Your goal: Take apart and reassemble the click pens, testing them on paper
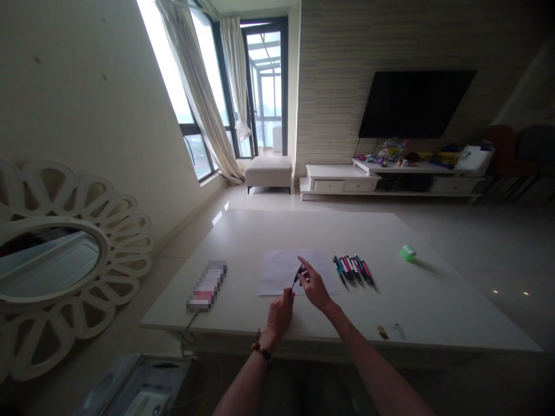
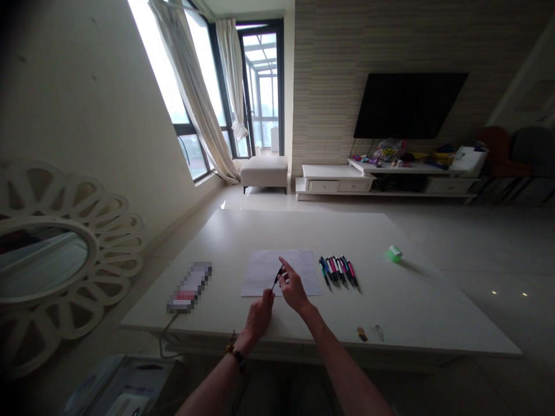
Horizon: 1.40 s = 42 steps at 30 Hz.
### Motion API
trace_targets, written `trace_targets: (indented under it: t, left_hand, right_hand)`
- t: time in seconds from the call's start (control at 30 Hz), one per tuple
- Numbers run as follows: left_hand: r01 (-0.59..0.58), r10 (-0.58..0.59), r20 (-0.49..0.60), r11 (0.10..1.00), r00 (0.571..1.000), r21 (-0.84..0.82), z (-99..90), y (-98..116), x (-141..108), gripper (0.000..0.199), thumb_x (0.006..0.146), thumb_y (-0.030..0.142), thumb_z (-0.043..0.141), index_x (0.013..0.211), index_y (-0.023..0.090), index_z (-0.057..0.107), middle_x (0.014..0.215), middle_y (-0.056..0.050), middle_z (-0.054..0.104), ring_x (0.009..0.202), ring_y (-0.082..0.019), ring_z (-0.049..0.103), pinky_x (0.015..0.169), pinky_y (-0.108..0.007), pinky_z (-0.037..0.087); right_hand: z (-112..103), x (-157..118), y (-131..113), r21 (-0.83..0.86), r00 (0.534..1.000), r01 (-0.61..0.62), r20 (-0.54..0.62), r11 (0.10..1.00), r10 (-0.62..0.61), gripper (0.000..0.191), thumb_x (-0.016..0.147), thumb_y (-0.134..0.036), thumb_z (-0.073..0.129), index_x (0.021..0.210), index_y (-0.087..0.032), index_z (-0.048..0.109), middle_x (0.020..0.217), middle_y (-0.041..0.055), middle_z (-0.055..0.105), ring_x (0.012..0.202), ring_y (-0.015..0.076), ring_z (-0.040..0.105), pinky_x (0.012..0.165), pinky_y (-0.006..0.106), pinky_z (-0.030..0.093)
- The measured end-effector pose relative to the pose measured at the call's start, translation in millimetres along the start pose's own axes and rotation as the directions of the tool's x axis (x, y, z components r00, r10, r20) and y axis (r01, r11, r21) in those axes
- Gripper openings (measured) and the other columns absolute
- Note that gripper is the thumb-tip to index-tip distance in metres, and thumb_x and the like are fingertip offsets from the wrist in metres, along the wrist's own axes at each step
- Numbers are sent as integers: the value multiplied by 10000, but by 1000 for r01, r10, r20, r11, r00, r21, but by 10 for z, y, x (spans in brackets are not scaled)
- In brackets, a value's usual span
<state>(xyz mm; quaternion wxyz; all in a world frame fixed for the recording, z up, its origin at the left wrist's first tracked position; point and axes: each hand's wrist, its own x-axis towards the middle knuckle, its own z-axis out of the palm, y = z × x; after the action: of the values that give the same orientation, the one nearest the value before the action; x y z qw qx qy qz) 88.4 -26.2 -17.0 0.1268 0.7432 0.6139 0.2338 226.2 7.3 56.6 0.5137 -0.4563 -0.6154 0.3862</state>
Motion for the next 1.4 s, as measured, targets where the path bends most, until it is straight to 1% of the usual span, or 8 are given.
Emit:
trace_targets:
  t: [0.2,0.37,0.5,0.6,0.77,0.97,1.2,1.4]
  left_hand:
    - [-11,15,-65,998,998,65,27,-34,7,294,941,305,197,921,199,470,605,-17,594,547,-135,560,491,-228,244]
    - [-8,14,-93,998,996,70,31,-38,13,323,945,294,175,897,187,476,578,-19,584,523,-131,553,477,-235,221]
    - [-2,8,-87,997,996,74,25,-22,13,330,947,303,171,903,184,476,592,-24,596,539,-134,564,483,-239,219]
    - [9,-5,-64,997,998,75,22,-13,11,327,948,312,176,921,184,475,614,-27,611,560,-137,576,490,-240,223]
    - [32,-31,-11,996,999,88,9,0,13,320,948,312,180,954,185,474,647,-35,625,584,-138,585,495,-241,228]
    - [-1,0,15,995,1000,98,-7,10,2,328,946,315,175,947,190,478,660,-34,623,603,-140,584,508,-242,248]
    - [-25,23,35,997,999,76,-9,-10,8,303,939,288,198,927,183,482,678,-37,620,632,-137,584,531,-237,274]
    - [-21,17,46,996,999,83,-10,-14,3,306,936,279,203,906,191,494,670,-33,612,610,-126,562,544,-232,278]
  right_hand:
    - [-22,55,-39,61,993,-3,-120,998,10,550,780,-299,502,1317,-229,402,940,50,521,608,96,510,492,202,423]
    - [-227,171,-40,68,971,-7,-238,998,23,532,807,-300,445,1328,-215,377,906,40,536,573,91,494,494,210,415]
    - [-413,72,201,-163,988,-129,-104,978,113,575,739,-244,498,1306,-189,418,779,9,571,593,113,517,594,238,443]
    - [-491,-97,443,-405,972,-216,-7,888,233,622,665,-187,549,1280,-170,455,708,-4,601,642,130,560,688,244,438]
    - [-521,-256,621,-537,960,-253,-39,805,276,573,666,-232,578,1229,-154,508,700,12,637,666,151,589,703,247,436]
    - [-291,-211,433,-198,981,-192,-64,961,183,415,761,-490,525,903,-131,676,718,80,659,575,159,561,554,260,449]
    - [161,-113,194,64,989,-145,-19,987,147,448,714,-560,569,748,-124,663,588,41,608,461,112,495,444,218,406]
    - [-82,64,150,112,971,-112,-200,987,133,443,717,-557,561,768,-123,634,583,26,581,458,101,479,423,202,380]
